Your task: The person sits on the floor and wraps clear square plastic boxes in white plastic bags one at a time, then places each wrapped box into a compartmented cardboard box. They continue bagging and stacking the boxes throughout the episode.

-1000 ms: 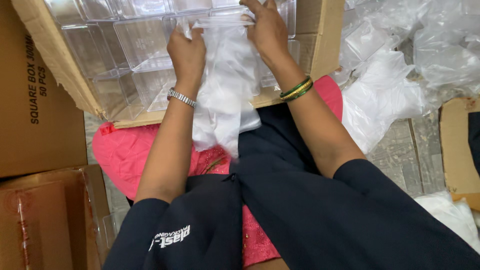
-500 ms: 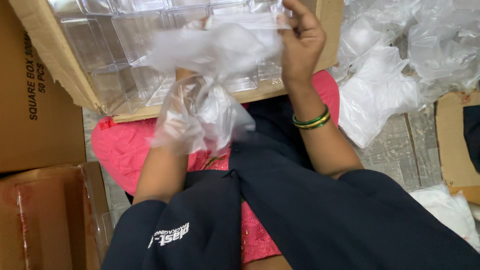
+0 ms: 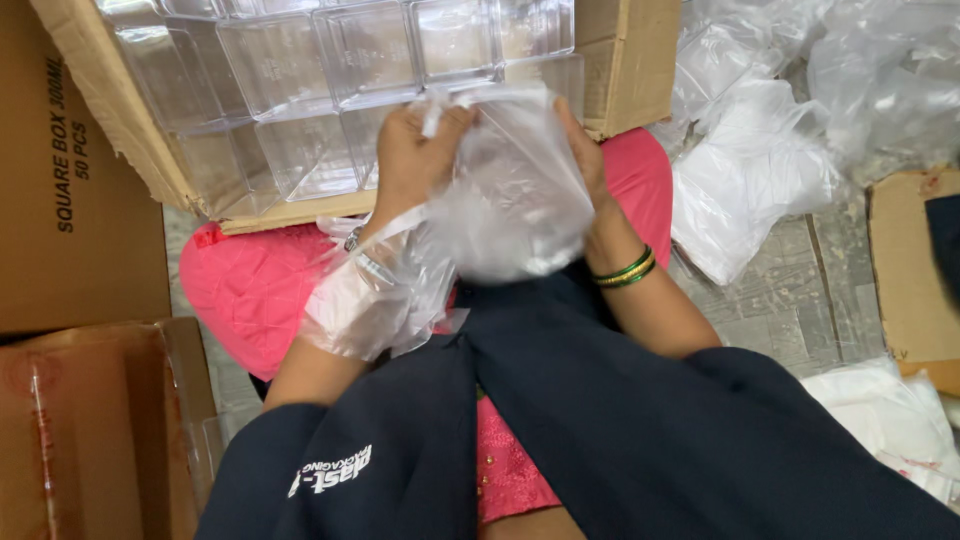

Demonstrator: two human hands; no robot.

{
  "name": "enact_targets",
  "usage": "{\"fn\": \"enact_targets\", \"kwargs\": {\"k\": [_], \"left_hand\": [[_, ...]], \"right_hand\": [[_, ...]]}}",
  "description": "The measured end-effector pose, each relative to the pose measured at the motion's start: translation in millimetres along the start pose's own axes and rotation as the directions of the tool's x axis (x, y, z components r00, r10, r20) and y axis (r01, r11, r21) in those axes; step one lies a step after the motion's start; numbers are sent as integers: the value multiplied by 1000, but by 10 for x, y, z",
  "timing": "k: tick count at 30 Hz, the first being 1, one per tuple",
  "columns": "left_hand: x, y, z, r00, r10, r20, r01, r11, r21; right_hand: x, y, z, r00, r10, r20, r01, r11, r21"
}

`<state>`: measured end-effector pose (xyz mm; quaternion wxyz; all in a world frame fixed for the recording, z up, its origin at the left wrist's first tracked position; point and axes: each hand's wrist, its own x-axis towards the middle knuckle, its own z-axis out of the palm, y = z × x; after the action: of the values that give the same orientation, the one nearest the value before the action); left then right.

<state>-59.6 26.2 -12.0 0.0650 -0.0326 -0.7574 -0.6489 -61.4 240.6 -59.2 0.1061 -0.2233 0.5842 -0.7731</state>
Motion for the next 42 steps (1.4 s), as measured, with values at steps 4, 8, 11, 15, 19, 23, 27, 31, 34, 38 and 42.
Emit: {"fn": "enact_targets", "kwargs": {"k": [4,8,11,15,19,23,27,31,34,38,42], "left_hand": [[-13,-197,122,995,6,104,-28,977,211],[40,44,150,998,53,15,-55,988,143],[53,633,6,997,16,-70,-16,1000,-10],[-458,1567,-108,982,53,184,24,920,-392],[-744,2261,-142,672,518,529,-400,855,-329],[-1056,2425,370,695,518,499,-497,847,-187],[-1118,2147,501,646,574,503,-552,807,-211],[-1027,2135,276,594,602,534,-566,784,-254],[-820,2162,-40,615,617,491,-569,778,-265],[-347,1647,33,819,524,235,-560,819,124],[-148,889,128,882,469,34,-433,781,451]], "right_hand": [[-427,-96,20,945,229,234,-310,857,412],[-670,-243,-492,980,185,-72,-121,843,524],[-735,-382,-1114,861,-32,-507,285,857,429],[-942,-303,-1660,235,54,-970,127,988,86],[-1106,34,-1836,38,118,-992,-98,989,114],[-1005,187,-2050,19,85,-996,-241,967,78],[-829,214,-2258,104,-11,-995,-428,902,-55],[-516,66,-2435,273,-263,-925,-410,839,-359],[-228,-267,-2134,419,-461,-782,-3,861,-509],[-72,-631,-876,744,-357,-565,320,933,-167],[36,-696,295,998,-69,10,68,997,34]]}}
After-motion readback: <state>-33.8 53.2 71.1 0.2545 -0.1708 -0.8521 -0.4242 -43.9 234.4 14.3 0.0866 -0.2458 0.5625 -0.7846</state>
